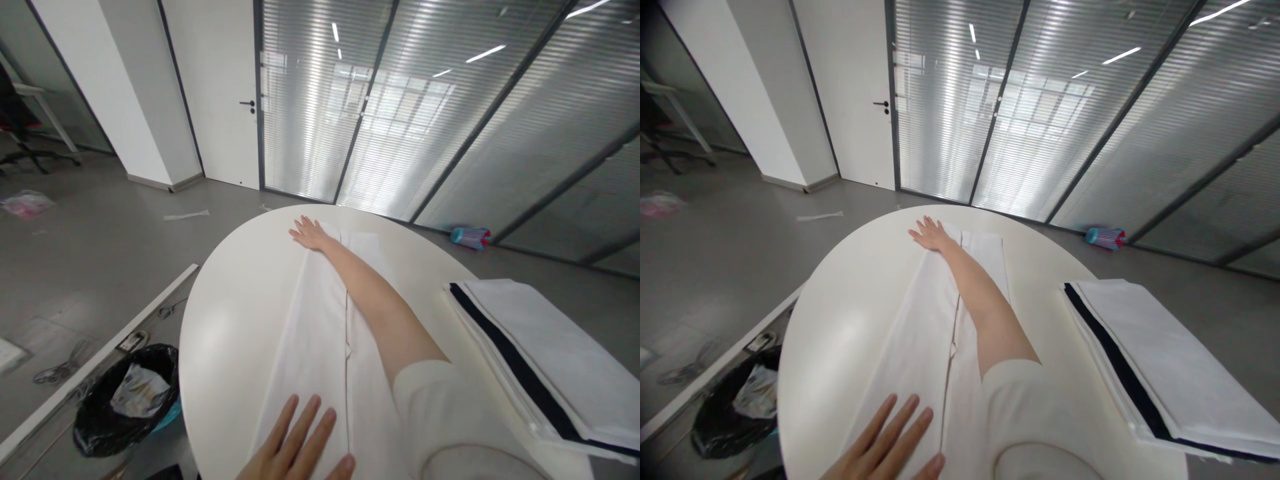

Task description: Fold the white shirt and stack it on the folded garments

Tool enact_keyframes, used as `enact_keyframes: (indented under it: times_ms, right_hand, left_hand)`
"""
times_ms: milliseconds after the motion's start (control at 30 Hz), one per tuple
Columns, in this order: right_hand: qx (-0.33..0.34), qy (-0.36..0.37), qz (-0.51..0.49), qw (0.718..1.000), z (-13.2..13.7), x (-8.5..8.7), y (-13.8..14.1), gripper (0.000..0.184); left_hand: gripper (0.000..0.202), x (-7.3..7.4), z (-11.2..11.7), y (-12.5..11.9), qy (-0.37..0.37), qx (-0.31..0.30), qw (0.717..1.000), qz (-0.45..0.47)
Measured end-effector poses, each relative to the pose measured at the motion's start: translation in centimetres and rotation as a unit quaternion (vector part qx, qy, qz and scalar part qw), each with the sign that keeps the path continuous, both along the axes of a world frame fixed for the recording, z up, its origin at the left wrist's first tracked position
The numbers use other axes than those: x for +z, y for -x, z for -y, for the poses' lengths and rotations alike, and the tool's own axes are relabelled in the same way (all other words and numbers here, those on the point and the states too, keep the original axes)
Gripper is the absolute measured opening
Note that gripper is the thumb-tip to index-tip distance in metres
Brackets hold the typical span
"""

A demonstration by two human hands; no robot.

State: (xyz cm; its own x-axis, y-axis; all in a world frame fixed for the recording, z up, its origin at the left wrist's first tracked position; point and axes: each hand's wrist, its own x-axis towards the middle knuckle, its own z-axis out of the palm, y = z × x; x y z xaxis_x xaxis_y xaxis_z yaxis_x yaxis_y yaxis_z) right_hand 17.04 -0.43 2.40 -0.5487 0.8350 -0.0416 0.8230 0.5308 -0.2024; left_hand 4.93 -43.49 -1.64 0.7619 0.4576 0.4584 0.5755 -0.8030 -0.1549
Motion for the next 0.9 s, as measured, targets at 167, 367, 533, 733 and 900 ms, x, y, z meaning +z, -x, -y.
enact_keyframes:
  times_ms: [167, 367, 533, 733, 900]
  right_hand:
    - [-0.073, -0.037, -0.008, 0.997, 1.6, 0.6, -3.2, 0.079]
    - [-0.069, -0.014, 0.034, 0.997, 3.5, -0.8, -6.7, 0.075]
    - [-0.093, -0.025, -0.003, 0.995, 2.9, -0.5, -7.3, 0.074]
    - [-0.152, -0.073, -0.111, 0.979, 5.0, 2.8, -10.1, 0.073]
    - [-0.091, 0.029, -0.019, 0.995, 12.6, 4.5, -12.8, 0.069]
  left_hand:
    - [0.059, 0.1, 0.0, -0.1, -0.003, -0.006, 1.000, 0.019]
    - [0.057, 0.5, -0.2, -0.2, -0.016, -0.009, 1.000, 0.024]
    - [0.058, 0.2, 0.1, 0.0, -0.017, -0.009, 1.000, 0.013]
    - [0.066, 5.3, -4.5, 0.5, 0.111, -0.022, 0.993, -0.011]
    - [0.067, 7.4, -16.8, -2.0, 0.190, 0.064, 0.980, 0.014]
